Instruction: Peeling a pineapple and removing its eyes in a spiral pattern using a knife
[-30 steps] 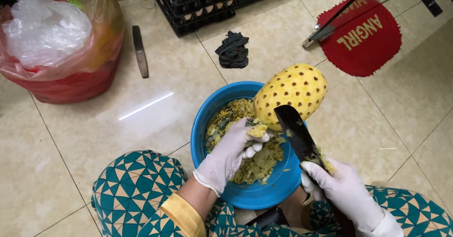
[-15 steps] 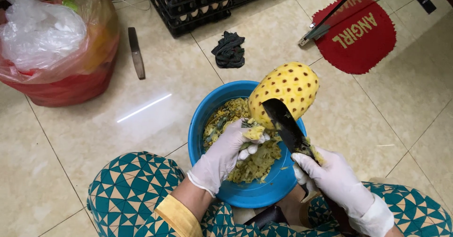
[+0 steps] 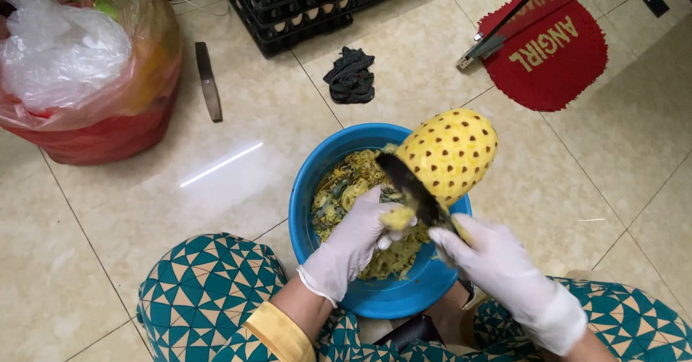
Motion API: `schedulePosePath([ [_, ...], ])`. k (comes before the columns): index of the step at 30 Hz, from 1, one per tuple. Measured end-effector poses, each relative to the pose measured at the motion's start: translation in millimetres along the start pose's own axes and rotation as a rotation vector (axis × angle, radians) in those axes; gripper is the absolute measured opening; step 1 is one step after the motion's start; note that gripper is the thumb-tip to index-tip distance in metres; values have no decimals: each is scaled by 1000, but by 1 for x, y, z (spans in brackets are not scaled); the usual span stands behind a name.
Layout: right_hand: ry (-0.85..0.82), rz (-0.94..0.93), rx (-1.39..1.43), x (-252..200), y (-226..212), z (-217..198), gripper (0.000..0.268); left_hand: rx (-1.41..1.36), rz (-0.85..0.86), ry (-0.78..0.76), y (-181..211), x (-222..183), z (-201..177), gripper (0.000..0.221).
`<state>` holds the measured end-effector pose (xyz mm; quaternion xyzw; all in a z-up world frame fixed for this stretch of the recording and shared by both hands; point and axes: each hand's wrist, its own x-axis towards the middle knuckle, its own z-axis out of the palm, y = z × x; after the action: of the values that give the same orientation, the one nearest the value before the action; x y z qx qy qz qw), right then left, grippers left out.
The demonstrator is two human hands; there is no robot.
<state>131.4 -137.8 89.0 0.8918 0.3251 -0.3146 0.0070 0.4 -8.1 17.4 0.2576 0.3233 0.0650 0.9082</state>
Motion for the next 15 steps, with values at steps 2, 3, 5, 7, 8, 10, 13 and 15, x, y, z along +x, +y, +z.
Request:
schedulePosePath([
  [2, -60, 26, 274, -15, -3, -10, 43, 208, 114, 139, -1, 5, -2, 62],
  [3, -63, 25, 274, -14, 7, -6, 43, 207, 113, 142, 7, -1, -1, 62],
  [5, 29, 14, 656, -12, 27, -2, 39, 589, 179, 352, 22, -10, 5, 54],
  [7, -27, 62, 695, -11, 34, 7, 35, 630, 225, 424, 15, 2, -1, 54],
  [8, -86, 111, 732, -11, 38, 11, 32, 668, 268, 497, 11, 8, -4, 55],
  [10, -99, 123, 633, -19, 23, 10, 35, 736, 287, 528, 11, 8, -7, 53],
  [13, -141, 138, 359, -24, 12, 4, 41, 749, 336, 558, 9, 9, -10, 50],
  [15, -163, 138, 188, -25, 19, 5, 44, 697, 370, 556, 12, 8, -12, 49],
])
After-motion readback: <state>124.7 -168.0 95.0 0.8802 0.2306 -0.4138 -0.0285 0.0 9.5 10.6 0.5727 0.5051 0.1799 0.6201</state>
